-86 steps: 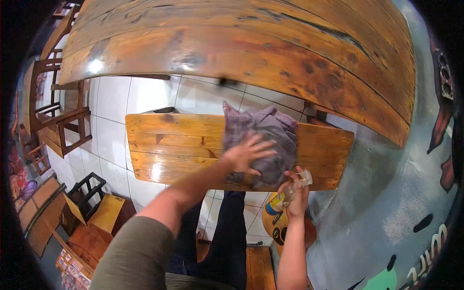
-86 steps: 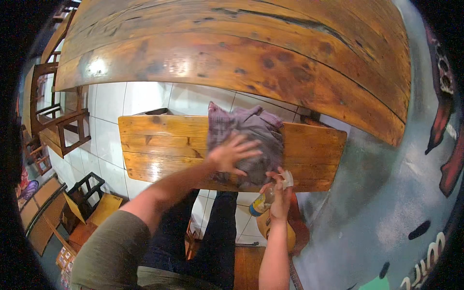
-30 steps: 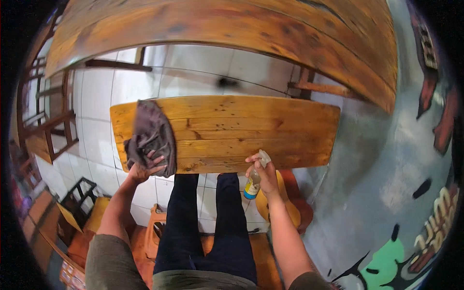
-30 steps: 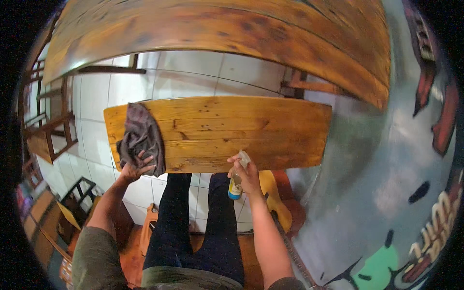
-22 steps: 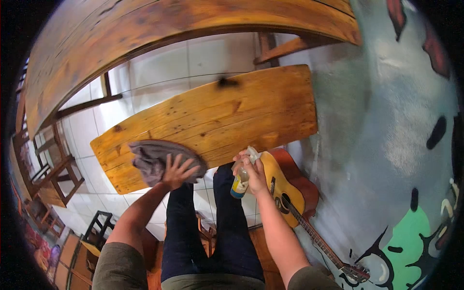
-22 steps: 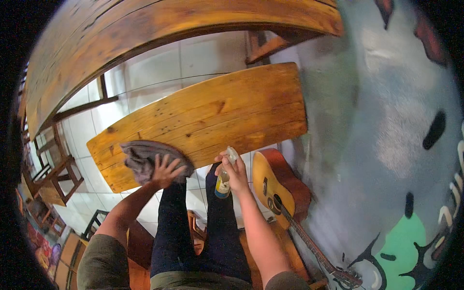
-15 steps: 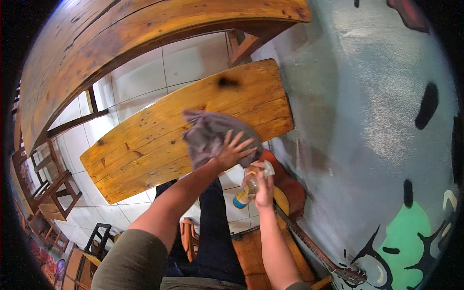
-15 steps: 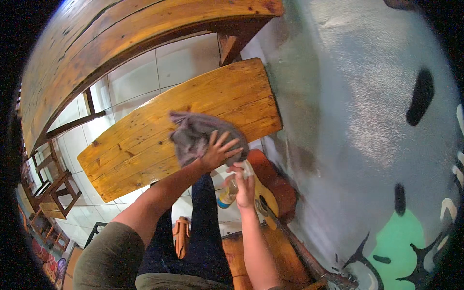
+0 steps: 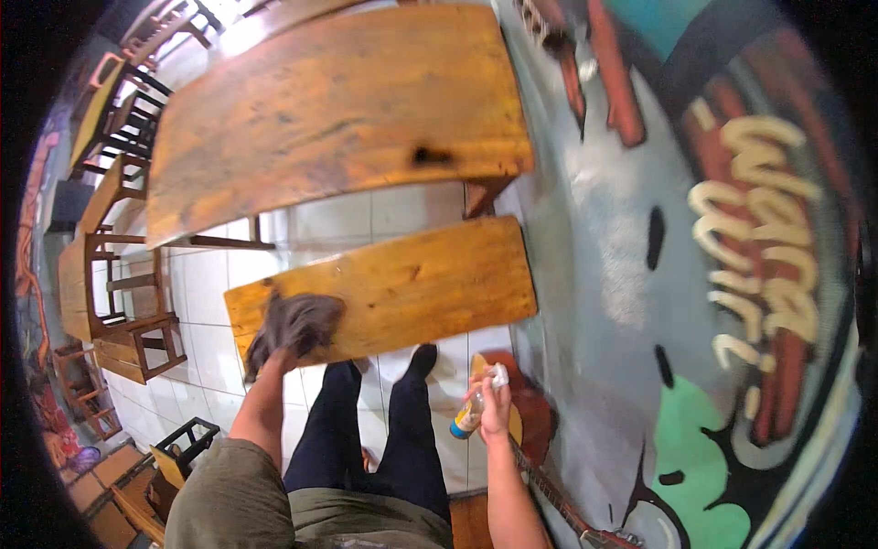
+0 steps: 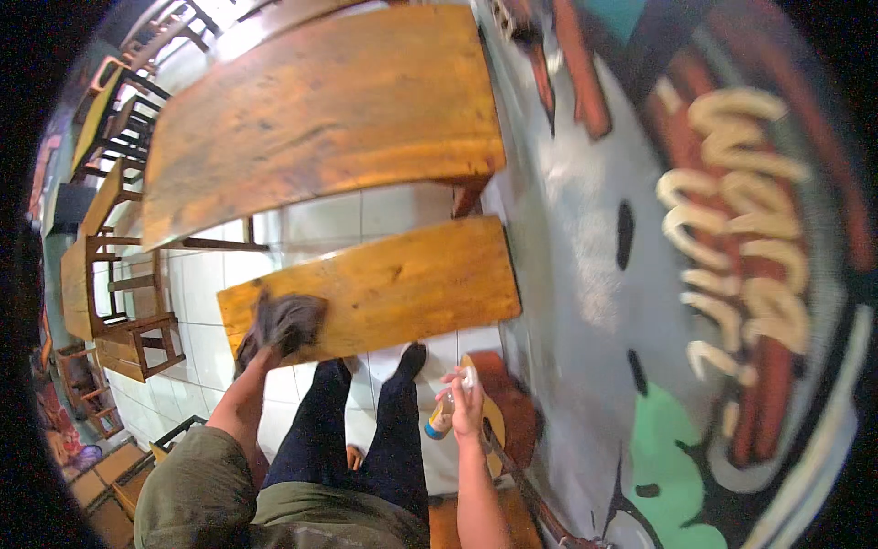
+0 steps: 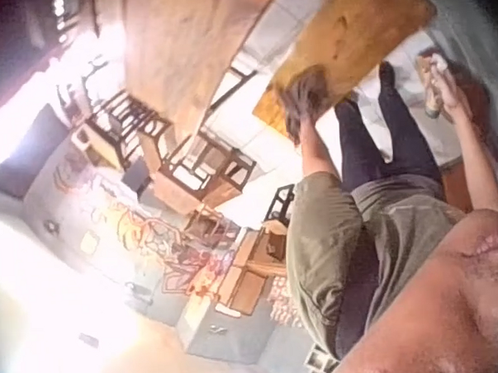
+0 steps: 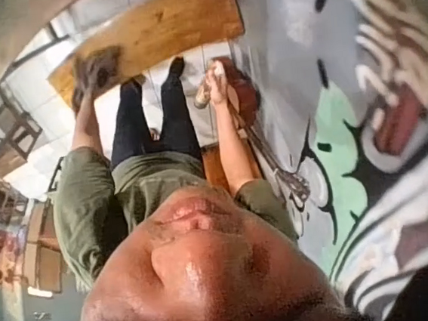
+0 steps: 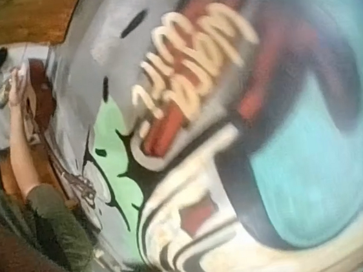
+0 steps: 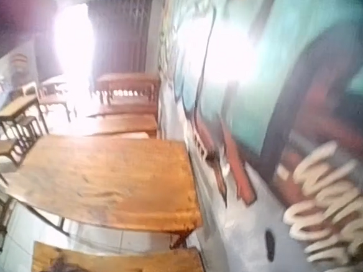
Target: The recorder cleans various surfaces including a counter, a guitar, and a speaker using a spray bottle and a cloth.
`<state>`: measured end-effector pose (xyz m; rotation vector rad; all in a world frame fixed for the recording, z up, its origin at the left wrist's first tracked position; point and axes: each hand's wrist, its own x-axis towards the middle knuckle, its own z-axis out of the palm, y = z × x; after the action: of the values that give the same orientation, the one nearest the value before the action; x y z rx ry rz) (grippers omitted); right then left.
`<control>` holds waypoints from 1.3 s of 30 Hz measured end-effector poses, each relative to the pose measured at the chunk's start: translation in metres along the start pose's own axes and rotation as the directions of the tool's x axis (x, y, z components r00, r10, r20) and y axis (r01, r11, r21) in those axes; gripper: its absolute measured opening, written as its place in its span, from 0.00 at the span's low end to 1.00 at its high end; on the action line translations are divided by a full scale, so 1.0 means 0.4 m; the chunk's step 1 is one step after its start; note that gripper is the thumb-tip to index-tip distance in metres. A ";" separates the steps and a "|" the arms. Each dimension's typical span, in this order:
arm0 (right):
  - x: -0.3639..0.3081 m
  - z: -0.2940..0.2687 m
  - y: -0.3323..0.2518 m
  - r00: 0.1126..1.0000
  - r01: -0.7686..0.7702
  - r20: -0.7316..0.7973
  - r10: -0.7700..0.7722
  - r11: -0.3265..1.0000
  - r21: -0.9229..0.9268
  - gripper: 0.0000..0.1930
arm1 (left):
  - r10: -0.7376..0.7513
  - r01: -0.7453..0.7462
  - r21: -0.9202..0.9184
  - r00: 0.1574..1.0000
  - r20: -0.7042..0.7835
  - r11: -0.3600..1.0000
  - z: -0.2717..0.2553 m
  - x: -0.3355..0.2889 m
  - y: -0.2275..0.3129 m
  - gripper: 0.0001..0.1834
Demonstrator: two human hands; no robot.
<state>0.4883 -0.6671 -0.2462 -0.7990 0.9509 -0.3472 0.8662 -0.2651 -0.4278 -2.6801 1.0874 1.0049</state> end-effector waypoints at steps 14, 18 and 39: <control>-0.093 0.397 -0.318 0.788 0.137 0.614 0.043 0.960 -0.244 0.24 | -0.802 -0.018 -0.993 0.592 0.085 -0.119 -0.441 -0.814 0.182 0.19; -0.162 0.653 -0.293 0.622 0.209 0.780 0.068 0.946 -0.249 0.26 | -0.714 -0.476 -0.783 0.698 -0.059 -0.401 -0.380 -0.984 0.165 0.10; -0.718 1.588 0.125 0.312 0.294 0.920 0.236 0.897 -0.329 0.23 | -0.463 -0.106 -0.760 0.737 -0.493 0.641 -0.662 -1.464 -0.302 0.28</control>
<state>0.8519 -0.1776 0.0953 -1.2326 -0.2025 0.3815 0.7767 0.0929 0.1119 -3.9466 0.3650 0.4924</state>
